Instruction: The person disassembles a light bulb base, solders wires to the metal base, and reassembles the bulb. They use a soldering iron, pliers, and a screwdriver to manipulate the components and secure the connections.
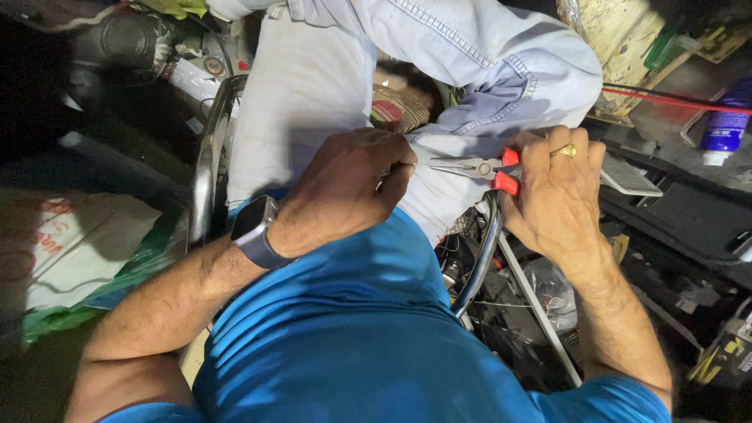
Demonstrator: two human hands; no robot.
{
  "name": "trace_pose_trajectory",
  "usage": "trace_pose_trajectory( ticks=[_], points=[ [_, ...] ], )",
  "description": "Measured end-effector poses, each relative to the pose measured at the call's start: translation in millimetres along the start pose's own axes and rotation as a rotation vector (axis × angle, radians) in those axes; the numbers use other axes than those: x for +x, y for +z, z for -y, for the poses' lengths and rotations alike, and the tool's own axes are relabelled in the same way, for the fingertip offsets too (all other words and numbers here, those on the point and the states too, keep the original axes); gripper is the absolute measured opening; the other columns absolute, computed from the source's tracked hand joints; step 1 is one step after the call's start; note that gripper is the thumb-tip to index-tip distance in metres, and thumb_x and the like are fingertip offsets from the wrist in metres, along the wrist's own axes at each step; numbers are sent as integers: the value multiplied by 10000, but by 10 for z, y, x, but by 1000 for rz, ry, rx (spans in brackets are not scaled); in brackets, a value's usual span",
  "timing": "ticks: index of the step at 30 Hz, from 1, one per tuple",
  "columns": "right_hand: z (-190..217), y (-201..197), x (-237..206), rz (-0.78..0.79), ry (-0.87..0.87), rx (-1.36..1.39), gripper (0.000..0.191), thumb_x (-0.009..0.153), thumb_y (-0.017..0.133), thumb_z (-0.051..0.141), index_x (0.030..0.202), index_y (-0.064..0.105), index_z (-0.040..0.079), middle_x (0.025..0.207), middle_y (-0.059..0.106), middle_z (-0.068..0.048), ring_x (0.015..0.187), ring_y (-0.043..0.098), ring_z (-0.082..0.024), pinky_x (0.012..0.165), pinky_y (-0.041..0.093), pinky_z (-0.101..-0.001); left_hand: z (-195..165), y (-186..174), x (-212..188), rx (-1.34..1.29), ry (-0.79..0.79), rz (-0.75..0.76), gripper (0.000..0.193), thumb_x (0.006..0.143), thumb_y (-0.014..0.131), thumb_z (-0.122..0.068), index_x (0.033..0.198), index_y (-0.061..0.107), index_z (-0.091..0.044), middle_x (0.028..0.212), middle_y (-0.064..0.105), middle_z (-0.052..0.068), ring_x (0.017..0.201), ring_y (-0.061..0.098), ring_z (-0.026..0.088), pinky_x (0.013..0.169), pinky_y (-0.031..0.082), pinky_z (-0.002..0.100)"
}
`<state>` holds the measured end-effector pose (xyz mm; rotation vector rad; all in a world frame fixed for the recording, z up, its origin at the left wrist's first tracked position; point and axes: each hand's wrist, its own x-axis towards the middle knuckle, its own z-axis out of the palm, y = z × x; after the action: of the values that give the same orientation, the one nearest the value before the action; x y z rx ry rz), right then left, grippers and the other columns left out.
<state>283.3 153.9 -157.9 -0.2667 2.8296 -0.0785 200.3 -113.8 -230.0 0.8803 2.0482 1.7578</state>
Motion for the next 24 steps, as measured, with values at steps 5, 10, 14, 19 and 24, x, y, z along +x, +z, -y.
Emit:
trace_pose_trajectory(
  ticks=[5,10,14,19,24],
  points=[
    [40,-42,8,12,10,-2,652,682,824,152,1262,579,-16,1115,519,-214,1042,463,-395,854,329,-508,6,18,-9,13,-65,66,37,899,661,-37,886,638,-11,819,661,166,826,660,376,766,509,478],
    [65,-40,12,-11,-1,-22,624,697,825,144,1261,596,6,1121,538,-191,1057,475,-377,875,336,-495,9,16,4,3,-53,69,38,905,663,-42,892,636,-18,808,650,150,811,653,357,763,512,469],
    [80,-45,16,-21,-10,-14,632,685,828,149,1255,598,0,1129,549,-194,1048,480,-376,874,338,-495,-6,10,-3,-9,-89,89,45,884,672,-47,894,641,-15,786,651,148,784,653,347,713,501,463],
    [82,-54,23,-21,-20,-13,602,688,838,154,1224,604,12,1122,554,-186,1042,488,-372,867,343,-490,-13,18,-8,-2,-48,79,46,883,669,-36,889,627,-17,808,662,146,811,652,354,730,499,470],
    [69,-39,27,-15,-33,-35,586,679,838,146,1200,611,5,1069,545,-183,1008,500,-375,846,362,-487,3,41,-23,21,-18,70,57,892,669,-32,879,615,-19,810,655,152,812,647,360,738,497,475]
  ],
)
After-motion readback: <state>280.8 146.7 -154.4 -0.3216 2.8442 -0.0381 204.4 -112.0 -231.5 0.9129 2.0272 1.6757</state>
